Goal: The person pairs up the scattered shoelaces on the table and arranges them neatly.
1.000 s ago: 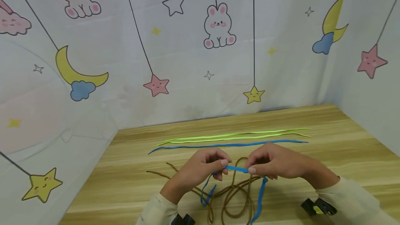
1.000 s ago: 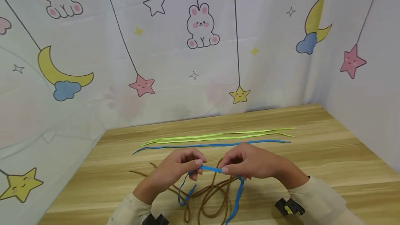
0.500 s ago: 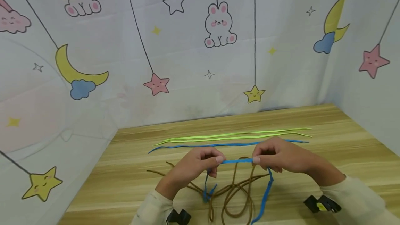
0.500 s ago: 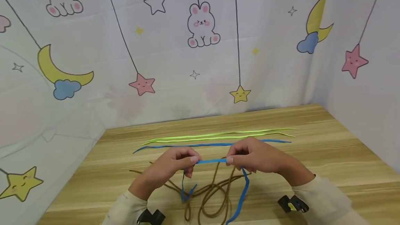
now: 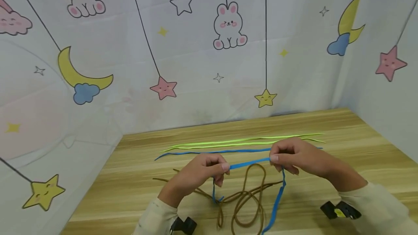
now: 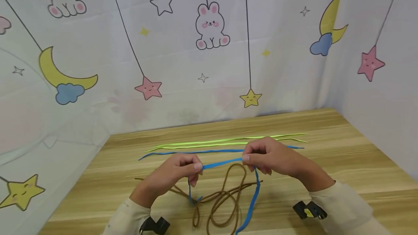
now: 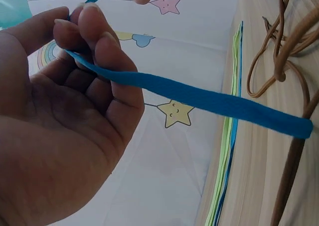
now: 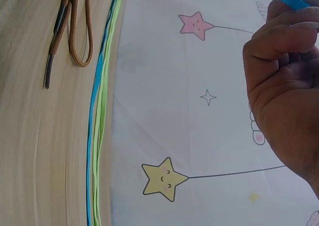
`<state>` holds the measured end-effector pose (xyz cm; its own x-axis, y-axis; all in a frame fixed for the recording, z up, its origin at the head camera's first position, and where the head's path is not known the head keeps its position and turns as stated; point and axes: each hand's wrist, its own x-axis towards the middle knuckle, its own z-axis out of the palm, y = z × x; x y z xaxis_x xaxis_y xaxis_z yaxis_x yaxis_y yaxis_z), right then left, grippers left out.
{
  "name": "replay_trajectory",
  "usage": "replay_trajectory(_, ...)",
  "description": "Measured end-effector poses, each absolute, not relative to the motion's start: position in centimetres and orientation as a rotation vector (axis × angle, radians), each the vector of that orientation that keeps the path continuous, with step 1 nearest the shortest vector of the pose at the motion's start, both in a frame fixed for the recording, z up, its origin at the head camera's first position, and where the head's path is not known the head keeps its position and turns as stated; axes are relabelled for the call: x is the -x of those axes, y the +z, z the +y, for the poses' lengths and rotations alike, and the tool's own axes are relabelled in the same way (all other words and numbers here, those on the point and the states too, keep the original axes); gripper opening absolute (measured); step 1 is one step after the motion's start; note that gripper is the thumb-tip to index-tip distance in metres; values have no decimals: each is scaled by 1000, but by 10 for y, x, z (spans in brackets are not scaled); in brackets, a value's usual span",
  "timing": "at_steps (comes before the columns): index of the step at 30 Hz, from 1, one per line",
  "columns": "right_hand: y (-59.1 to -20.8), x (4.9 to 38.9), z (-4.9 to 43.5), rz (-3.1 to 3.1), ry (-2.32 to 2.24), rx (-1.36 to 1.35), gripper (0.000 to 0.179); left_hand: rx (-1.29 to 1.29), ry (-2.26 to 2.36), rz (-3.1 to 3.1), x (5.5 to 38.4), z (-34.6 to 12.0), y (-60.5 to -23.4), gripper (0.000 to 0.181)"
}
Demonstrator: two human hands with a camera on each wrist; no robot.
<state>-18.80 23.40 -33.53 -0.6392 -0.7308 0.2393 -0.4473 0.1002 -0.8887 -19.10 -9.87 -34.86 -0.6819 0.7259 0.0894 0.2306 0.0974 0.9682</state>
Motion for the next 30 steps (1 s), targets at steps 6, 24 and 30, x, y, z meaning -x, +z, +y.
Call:
replay_trajectory(6, -331, 189, 237, 2103, -1565, 1186, 26, -1031, 1646, 1862, 188, -101, -344, 31)
replay_trajectory(24, -332, 194, 245, 1932, -1655, 1260, 29, -1177, 1999, 1582, 192, -116, -338, 31)
replay_trajectory(30, -333, 195, 248, 1913, -1670, 1217, 26, -1143, 2138, 1523, 198, -123, -341, 35)
